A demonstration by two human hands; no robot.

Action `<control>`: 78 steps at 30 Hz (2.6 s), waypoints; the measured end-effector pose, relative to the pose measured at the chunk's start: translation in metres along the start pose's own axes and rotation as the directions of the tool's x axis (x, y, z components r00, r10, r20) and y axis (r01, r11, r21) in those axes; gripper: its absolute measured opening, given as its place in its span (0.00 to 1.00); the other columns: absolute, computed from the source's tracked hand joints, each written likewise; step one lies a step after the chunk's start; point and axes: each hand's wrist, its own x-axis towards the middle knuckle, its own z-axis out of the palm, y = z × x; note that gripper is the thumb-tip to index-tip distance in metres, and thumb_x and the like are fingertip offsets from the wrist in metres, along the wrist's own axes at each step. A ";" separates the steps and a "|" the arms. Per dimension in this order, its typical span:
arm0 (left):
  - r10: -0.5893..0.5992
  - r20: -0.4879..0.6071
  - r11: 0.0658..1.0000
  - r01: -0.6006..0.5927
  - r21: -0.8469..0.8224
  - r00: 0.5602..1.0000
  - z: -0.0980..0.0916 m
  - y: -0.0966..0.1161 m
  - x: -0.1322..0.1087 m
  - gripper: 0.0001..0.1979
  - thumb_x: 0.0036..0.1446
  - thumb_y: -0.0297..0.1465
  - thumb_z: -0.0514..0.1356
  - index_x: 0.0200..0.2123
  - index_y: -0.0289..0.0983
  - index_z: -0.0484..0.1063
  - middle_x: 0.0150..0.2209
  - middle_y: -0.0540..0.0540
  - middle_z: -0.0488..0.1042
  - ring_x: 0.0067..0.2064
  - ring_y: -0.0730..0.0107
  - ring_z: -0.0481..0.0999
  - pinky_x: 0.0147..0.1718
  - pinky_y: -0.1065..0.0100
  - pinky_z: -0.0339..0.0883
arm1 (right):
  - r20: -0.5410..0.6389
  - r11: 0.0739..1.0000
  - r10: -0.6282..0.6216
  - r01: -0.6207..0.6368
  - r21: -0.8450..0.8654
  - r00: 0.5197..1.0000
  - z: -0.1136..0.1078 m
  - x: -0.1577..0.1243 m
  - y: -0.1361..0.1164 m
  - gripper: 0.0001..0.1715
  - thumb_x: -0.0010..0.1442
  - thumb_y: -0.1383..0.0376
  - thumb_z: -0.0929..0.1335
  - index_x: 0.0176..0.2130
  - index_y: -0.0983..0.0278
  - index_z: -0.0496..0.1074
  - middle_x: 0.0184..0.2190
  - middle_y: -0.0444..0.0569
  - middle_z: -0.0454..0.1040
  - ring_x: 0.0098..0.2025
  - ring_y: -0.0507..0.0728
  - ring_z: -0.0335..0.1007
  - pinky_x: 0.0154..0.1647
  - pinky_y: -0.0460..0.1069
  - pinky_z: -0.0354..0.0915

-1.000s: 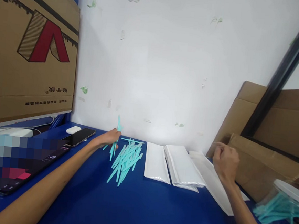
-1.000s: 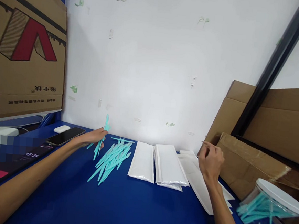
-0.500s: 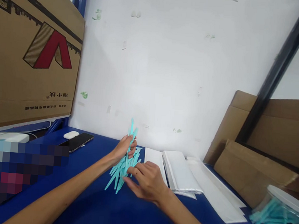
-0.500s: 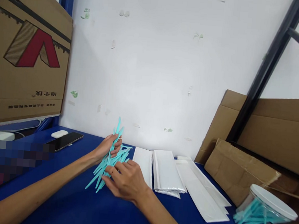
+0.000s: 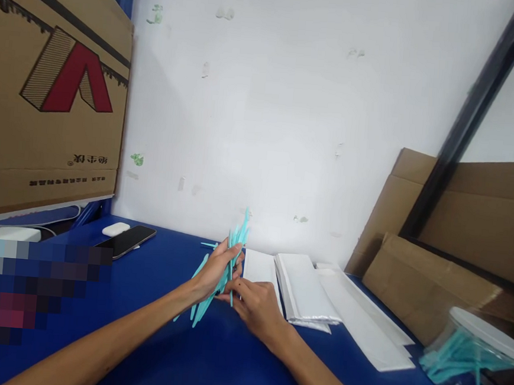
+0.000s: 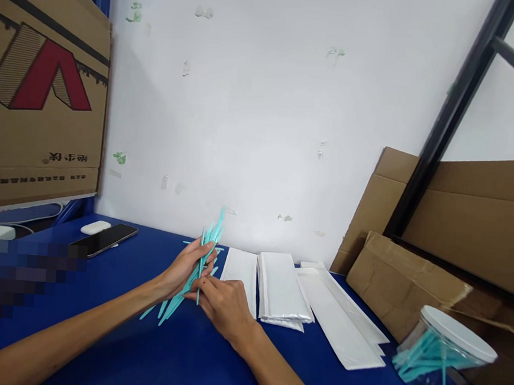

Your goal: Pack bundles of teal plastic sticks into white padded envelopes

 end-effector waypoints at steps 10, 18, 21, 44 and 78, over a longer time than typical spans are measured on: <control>-0.051 -0.042 0.981 0.058 0.187 0.998 -0.005 0.001 0.000 0.16 0.58 0.45 0.58 0.38 0.40 0.60 0.25 0.58 0.58 0.17 0.86 0.51 0.14 0.80 0.42 | -0.016 0.989 0.078 -0.075 0.125 0.997 -0.019 0.003 -0.007 0.18 0.61 0.56 0.68 0.50 0.59 0.68 0.30 0.42 0.76 0.23 0.50 0.69 0.29 0.46 0.62; -0.165 0.077 0.900 0.118 0.420 0.983 0.001 -0.001 -0.007 0.19 0.58 0.49 0.55 0.40 0.40 0.61 0.24 0.58 0.59 0.17 0.85 0.48 0.13 0.79 0.39 | -0.415 0.790 0.606 -0.577 0.208 0.679 -0.027 0.015 0.012 0.30 0.65 0.55 0.61 0.64 0.58 0.54 0.53 0.54 0.68 0.38 0.55 0.72 0.33 0.50 0.67; -0.181 0.097 0.891 0.122 0.437 0.979 0.001 -0.004 -0.008 0.19 0.58 0.49 0.55 0.42 0.40 0.61 0.24 0.57 0.60 0.17 0.84 0.49 0.14 0.79 0.41 | -0.346 0.756 0.654 -0.596 0.271 0.672 -0.024 0.016 0.020 0.30 0.65 0.54 0.61 0.63 0.59 0.57 0.51 0.54 0.70 0.36 0.56 0.73 0.35 0.51 0.68; 0.009 0.008 0.771 -0.012 0.637 1.000 -0.018 -0.001 0.008 0.13 0.62 0.40 0.49 0.45 0.39 0.63 0.28 0.51 0.65 0.25 0.74 0.63 0.24 0.73 0.57 | -0.156 0.621 0.725 -0.537 0.571 0.671 -0.023 0.013 0.018 0.27 0.66 0.54 0.60 0.61 0.57 0.55 0.47 0.50 0.72 0.28 0.51 0.73 0.25 0.46 0.65; 0.062 -0.118 -0.265 0.130 0.956 0.991 -0.119 0.002 0.040 0.16 0.61 0.31 0.49 0.51 0.35 0.65 0.40 0.33 0.74 0.44 0.49 0.74 0.42 0.56 0.62 | -0.058 0.692 0.626 -0.520 0.500 0.777 -0.013 0.010 0.013 0.21 0.65 0.61 0.59 0.57 0.59 0.61 0.38 0.45 0.70 0.25 0.50 0.69 0.28 0.47 0.67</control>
